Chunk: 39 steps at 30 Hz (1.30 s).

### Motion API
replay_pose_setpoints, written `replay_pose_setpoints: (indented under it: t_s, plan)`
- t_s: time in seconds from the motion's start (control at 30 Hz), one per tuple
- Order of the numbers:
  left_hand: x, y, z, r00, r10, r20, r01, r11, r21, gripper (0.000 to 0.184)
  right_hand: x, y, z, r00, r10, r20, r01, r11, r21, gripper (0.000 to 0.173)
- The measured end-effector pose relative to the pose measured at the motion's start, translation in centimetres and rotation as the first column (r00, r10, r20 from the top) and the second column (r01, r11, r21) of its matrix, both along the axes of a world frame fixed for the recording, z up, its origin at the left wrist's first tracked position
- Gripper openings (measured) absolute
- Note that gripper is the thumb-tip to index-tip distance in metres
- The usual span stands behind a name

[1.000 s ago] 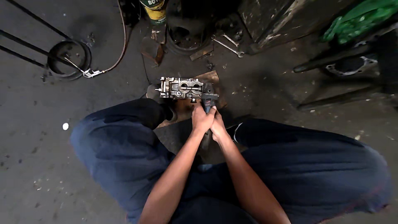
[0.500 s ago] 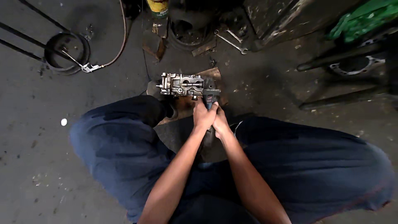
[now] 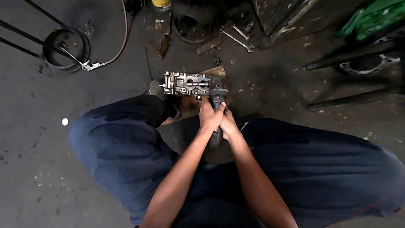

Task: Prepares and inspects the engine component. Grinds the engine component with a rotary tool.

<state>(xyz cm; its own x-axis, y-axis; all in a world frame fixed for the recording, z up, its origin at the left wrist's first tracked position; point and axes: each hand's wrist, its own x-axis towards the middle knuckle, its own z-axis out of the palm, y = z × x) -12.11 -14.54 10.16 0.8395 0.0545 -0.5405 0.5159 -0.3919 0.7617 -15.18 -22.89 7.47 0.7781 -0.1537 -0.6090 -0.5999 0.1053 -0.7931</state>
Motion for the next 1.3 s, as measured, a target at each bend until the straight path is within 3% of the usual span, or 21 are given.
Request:
replay_pose_setpoints:
  t_s: [0.6, 1.3]
  plan:
    - [0.17, -0.15, -0.20, 1.000, -0.029, 0.011, 0.030, 0.999, -0.014, 0.054, 0.02, 0.10, 0.00, 0.998, -0.052, 0.025, 0.052, 0.999, 0.002, 0.038]
    - [-0.13, -0.06, -0.21, 0.999, 0.028, 0.016, -0.027, 1.000, -0.007, 0.052, 0.03, 0.12, -0.25, 0.999, 0.007, 0.036, -0.006, 1.000, -0.005, 0.038]
